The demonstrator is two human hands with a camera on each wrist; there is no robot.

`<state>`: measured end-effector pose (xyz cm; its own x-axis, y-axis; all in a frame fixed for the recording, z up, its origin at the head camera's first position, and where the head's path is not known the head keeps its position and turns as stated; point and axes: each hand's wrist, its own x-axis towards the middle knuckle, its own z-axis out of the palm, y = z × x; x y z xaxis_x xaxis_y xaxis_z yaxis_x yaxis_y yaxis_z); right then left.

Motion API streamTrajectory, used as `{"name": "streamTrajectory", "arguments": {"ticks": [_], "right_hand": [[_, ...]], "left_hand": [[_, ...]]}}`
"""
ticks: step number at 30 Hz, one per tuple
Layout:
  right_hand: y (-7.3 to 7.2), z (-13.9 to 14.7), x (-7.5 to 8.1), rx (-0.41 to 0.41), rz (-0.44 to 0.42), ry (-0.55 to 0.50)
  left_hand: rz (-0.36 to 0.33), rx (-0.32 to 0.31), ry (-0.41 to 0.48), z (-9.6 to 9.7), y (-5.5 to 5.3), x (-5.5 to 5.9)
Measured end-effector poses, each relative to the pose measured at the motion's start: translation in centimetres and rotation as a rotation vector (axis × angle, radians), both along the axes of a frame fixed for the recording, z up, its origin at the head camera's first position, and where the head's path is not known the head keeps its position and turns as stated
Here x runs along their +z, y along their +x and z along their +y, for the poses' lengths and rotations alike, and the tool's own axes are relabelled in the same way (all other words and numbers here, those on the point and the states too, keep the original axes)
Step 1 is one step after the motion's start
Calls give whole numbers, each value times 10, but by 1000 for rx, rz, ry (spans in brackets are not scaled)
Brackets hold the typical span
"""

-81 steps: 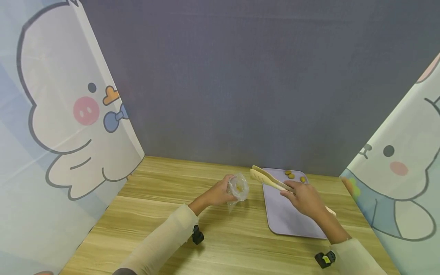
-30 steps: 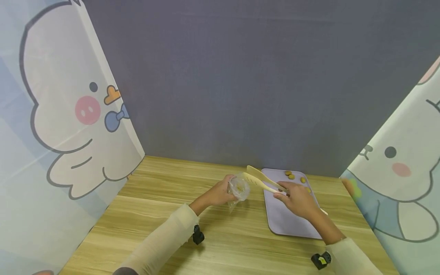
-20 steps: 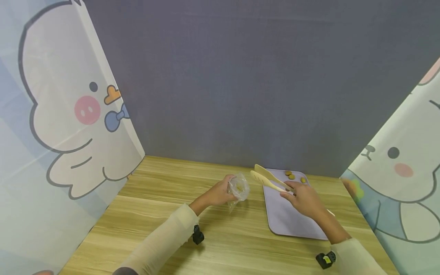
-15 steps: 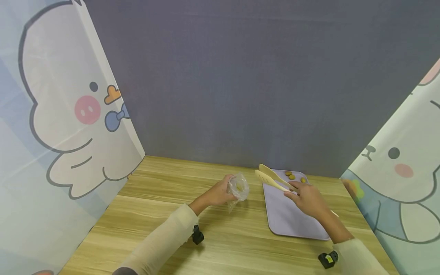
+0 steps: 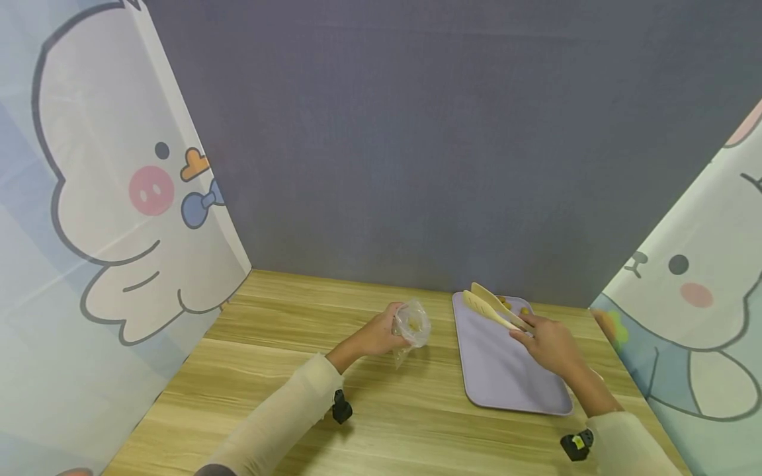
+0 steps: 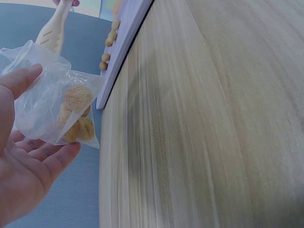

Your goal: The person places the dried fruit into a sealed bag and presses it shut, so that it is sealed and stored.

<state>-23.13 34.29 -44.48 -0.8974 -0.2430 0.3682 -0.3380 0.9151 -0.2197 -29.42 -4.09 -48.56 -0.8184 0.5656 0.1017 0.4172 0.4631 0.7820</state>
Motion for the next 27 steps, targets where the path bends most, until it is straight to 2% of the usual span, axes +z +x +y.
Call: {"name": "streamTrajectory", "arguments": {"ticks": [4, 10, 23, 27], "right_hand": [[-1, 10, -3, -43, -36, 3], [-3, 24, -6, -138, -134, -35], [-4, 51, -20, -234, -198, -26], [-3, 55, -22, -245, -195, -18]], "left_hand": [[4, -4, 3, 0, 0, 0], [5, -1, 12, 1, 0, 1], [-3, 2, 20, 0, 1, 1], [2, 0, 19, -1, 1, 2]]}}
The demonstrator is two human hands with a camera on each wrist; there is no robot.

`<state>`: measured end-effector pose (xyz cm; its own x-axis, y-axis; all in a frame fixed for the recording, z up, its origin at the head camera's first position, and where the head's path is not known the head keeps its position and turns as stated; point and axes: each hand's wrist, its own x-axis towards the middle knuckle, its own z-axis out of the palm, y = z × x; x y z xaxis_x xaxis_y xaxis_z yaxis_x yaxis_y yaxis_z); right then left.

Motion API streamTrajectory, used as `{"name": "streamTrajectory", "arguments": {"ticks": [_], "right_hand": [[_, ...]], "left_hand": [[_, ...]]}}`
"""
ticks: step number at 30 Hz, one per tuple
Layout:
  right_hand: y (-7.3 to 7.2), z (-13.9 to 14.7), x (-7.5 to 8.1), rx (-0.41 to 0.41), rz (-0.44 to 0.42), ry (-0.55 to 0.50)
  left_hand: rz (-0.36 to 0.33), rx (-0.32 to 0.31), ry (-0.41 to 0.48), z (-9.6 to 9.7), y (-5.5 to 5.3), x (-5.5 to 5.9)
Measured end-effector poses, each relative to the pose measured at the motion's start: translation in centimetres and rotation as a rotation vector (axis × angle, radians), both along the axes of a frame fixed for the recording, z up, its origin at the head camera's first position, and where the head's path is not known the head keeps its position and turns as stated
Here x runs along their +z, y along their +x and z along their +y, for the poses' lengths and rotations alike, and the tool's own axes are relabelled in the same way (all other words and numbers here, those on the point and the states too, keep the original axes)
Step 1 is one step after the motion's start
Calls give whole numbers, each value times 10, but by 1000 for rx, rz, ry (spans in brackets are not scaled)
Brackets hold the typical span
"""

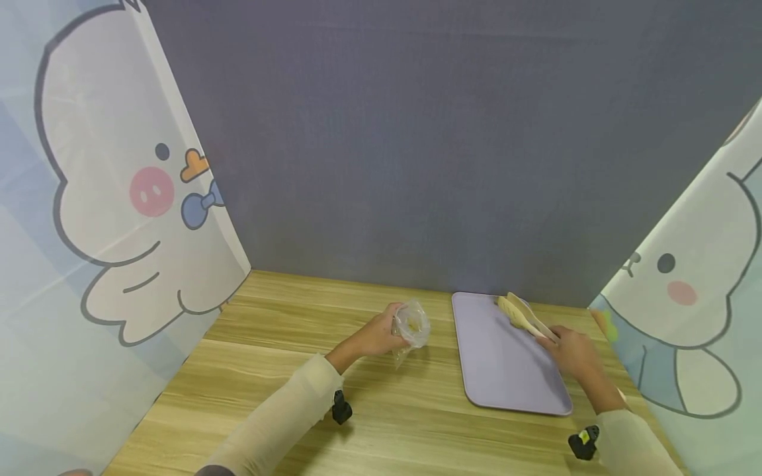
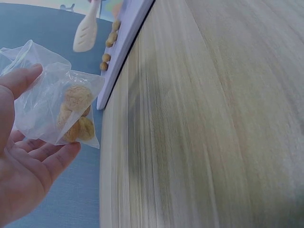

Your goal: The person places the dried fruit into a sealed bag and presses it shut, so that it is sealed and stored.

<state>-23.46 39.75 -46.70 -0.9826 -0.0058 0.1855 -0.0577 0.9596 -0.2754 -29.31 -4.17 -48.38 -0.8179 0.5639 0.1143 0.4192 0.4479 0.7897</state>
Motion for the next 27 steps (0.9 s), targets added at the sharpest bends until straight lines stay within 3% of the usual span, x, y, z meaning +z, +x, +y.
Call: {"name": "streamTrajectory", "arguments": {"ticks": [12, 27], "right_hand": [[-1, 16, -15, -25, -79, 35], [-1, 18, -21, -22, -66, 60]], "left_hand": [[8, 0, -4, 2, -2, -4], [2, 12, -8, 3, -2, -4]]}}
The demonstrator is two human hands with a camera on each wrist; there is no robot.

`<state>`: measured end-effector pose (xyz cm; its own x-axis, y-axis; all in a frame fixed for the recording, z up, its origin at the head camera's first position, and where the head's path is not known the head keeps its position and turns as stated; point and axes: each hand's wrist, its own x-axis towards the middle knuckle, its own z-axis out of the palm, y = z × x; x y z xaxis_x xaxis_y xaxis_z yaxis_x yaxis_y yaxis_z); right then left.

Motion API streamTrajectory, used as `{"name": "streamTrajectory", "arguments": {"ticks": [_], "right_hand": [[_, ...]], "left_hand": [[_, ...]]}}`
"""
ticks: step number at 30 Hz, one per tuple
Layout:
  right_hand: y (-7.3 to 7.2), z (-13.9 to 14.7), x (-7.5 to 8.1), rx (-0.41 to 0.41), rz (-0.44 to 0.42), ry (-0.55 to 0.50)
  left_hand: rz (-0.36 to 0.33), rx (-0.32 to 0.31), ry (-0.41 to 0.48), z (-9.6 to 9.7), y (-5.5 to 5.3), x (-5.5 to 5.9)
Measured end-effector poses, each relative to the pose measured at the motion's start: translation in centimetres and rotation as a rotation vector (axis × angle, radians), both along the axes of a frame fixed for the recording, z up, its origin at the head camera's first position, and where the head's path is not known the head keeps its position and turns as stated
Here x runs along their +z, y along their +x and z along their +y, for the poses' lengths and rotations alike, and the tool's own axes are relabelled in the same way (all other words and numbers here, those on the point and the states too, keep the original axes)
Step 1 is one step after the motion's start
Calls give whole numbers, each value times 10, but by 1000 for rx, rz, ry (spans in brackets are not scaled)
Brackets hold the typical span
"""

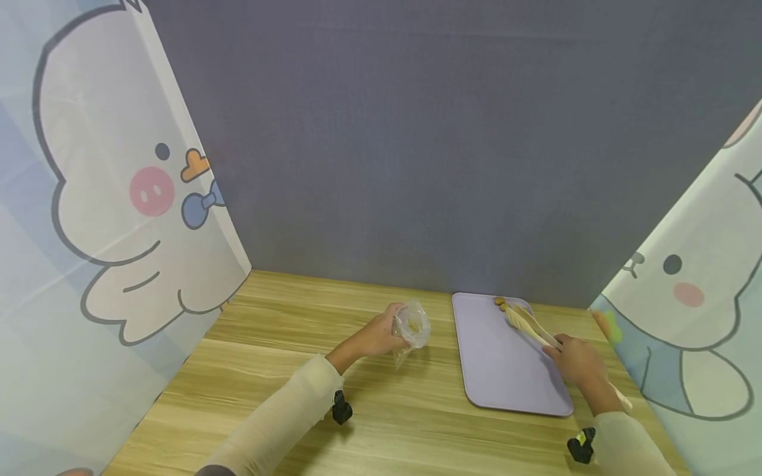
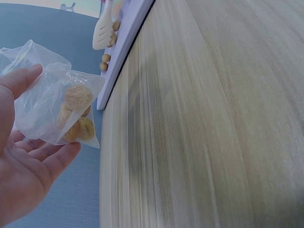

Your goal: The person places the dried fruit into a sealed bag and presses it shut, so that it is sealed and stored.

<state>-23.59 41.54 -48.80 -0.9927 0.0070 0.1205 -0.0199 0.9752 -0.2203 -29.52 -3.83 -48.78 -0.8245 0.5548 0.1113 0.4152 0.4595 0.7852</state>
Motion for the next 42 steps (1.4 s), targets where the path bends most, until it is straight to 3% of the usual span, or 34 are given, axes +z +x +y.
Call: {"name": "streamTrajectory", "arguments": {"ticks": [36, 42], "right_hand": [[5, -1, -1, -38, -22, 10], [4, -3, -2, -21, 13, 3]], "left_hand": [[-9, -9, -5, -2, 1, 0], [-15, -12, 0, -2, 2, 1]]}}
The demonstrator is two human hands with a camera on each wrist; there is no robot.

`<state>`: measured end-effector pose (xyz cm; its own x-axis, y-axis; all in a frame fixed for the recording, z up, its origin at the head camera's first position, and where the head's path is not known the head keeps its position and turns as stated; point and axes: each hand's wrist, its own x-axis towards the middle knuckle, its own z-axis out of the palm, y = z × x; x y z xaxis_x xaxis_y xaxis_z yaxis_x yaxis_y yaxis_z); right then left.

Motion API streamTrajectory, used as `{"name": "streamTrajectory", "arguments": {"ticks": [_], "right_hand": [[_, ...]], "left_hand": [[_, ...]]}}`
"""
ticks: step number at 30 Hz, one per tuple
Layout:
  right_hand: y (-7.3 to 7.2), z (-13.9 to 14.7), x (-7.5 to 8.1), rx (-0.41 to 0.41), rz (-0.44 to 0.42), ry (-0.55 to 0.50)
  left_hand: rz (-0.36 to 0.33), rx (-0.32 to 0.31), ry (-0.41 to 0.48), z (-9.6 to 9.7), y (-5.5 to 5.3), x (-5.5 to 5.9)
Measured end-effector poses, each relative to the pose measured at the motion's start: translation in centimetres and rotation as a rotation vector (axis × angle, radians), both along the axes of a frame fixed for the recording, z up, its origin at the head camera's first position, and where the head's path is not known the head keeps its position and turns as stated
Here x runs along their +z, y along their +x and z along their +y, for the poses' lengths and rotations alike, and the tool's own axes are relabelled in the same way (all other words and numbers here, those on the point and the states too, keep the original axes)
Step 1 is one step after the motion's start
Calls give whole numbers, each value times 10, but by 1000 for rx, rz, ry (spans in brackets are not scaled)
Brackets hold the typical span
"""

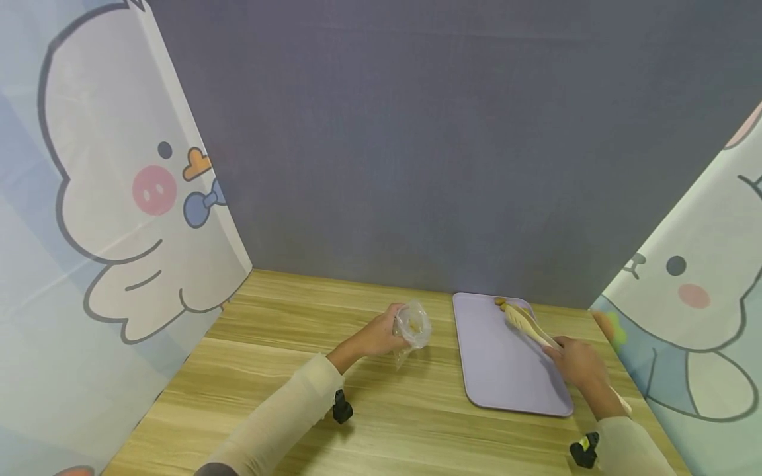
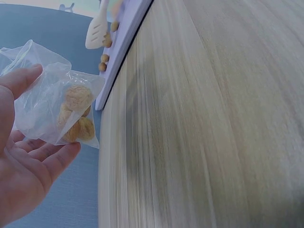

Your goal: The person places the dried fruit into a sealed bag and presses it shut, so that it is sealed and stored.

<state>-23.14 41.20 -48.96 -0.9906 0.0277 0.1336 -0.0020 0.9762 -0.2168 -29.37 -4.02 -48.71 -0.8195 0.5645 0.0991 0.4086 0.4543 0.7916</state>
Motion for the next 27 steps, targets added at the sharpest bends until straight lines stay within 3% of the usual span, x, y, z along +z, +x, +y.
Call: {"name": "streamTrajectory", "arguments": {"ticks": [13, 27], "right_hand": [[3, -11, 5, 36, 61, -17], [6, -21, 11, 46, 40, -37]], "left_hand": [[-1, 10, 6, 0, 0, 0], [-8, -2, 10, 1, 0, 1]]}}
